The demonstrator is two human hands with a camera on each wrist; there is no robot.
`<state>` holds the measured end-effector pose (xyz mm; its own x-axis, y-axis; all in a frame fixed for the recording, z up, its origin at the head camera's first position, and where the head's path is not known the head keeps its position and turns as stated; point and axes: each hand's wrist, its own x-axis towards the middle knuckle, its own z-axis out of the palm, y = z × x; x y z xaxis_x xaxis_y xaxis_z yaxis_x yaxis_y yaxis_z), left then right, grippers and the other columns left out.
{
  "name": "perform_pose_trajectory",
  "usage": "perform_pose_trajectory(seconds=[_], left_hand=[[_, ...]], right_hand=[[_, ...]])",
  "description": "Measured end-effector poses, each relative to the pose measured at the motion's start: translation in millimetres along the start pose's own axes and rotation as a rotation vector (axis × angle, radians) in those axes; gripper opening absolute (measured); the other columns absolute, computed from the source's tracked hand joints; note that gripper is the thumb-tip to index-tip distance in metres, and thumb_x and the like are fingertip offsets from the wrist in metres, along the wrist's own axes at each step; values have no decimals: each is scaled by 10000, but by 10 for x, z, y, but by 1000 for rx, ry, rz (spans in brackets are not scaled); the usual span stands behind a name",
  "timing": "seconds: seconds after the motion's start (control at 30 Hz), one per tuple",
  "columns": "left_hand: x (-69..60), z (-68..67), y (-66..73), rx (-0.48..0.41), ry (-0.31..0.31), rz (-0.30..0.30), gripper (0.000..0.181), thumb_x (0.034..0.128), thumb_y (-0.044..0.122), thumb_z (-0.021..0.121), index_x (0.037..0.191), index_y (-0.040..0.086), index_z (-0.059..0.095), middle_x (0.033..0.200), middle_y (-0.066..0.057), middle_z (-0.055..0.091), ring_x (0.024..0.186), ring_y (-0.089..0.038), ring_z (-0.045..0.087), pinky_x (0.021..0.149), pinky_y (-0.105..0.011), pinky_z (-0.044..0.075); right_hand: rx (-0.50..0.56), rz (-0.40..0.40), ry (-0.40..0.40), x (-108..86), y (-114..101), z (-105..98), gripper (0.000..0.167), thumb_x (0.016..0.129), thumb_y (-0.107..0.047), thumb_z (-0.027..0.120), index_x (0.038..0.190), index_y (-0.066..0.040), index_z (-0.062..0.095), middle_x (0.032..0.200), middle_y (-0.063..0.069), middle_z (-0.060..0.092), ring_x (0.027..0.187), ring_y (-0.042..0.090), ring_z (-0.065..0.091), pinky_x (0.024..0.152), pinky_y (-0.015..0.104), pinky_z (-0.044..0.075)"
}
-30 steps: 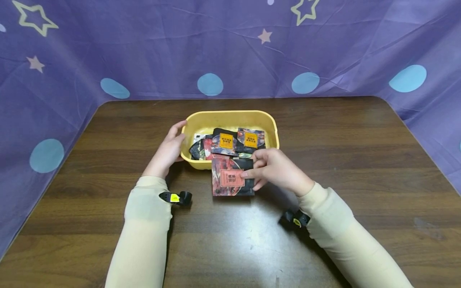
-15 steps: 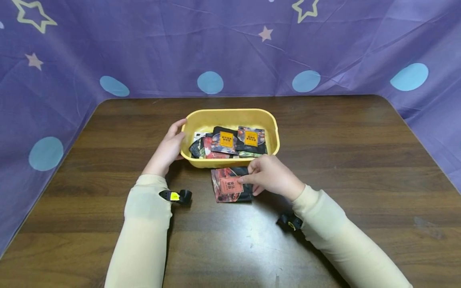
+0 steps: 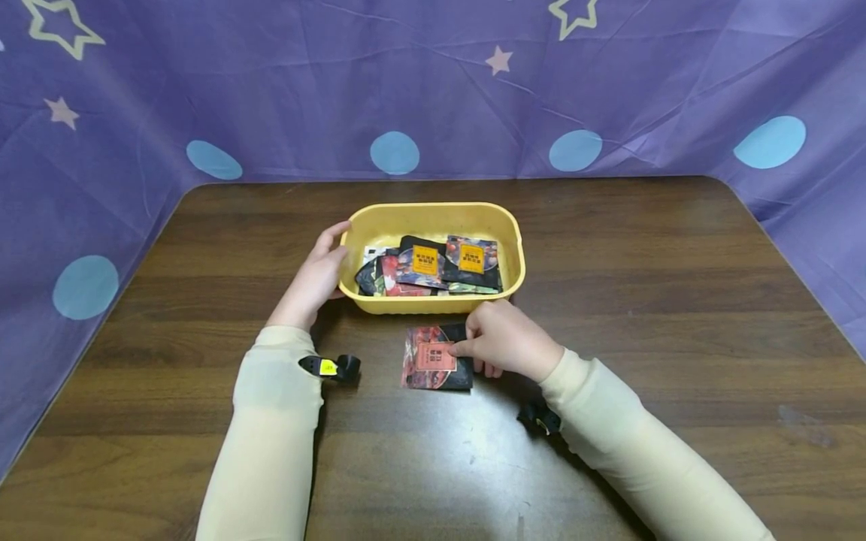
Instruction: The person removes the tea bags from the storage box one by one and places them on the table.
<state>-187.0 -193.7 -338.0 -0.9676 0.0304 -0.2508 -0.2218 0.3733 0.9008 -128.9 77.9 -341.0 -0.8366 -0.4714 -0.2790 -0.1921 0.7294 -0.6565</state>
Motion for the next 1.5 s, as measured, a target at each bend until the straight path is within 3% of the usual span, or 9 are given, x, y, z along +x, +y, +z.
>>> perform_pose_trajectory(seconds=[0.23, 0.67, 1.07, 1.5], left_hand=[[-10, 10, 5, -16, -3, 2, 540, 1062, 234, 231, 1593, 288, 145, 1554, -197, 304, 1198, -342, 495, 798, -335, 483], [-16, 14, 12, -19, 0, 5, 538, 1062, 224, 229, 1592, 275, 149, 1530, -217, 334, 1185, -340, 504, 765, -298, 489], [-24, 19, 19, -14, 7, 1, 540, 1060, 227, 234, 1591, 280, 154, 1527, -209, 342, 1182, -332, 503, 755, -289, 484], [-11, 19, 13, -22, 4, -3, 538, 1063, 229, 232, 1591, 287, 152, 1535, -210, 331, 1185, -335, 504, 776, -311, 498]], right_hand=[[-40, 25, -13, 9, 14, 4, 388, 886, -317, 741, 587, -98, 627, 482, -17, 615, 370, 101, 563, 419, 276, 507], [-108, 124, -132, 24, 47, -18, 445, 946, -400, 649, 629, -88, 645, 484, 16, 622, 371, 123, 574, 411, 270, 494], [-74, 114, -153, 36, 102, -30, 427, 959, -391, 632, 664, -82, 628, 505, 31, 623, 382, 127, 574, 431, 307, 524], [-107, 81, -147, 26, 93, -66, 427, 947, -428, 639, 673, -100, 638, 524, 27, 617, 394, 124, 571, 437, 292, 517]])
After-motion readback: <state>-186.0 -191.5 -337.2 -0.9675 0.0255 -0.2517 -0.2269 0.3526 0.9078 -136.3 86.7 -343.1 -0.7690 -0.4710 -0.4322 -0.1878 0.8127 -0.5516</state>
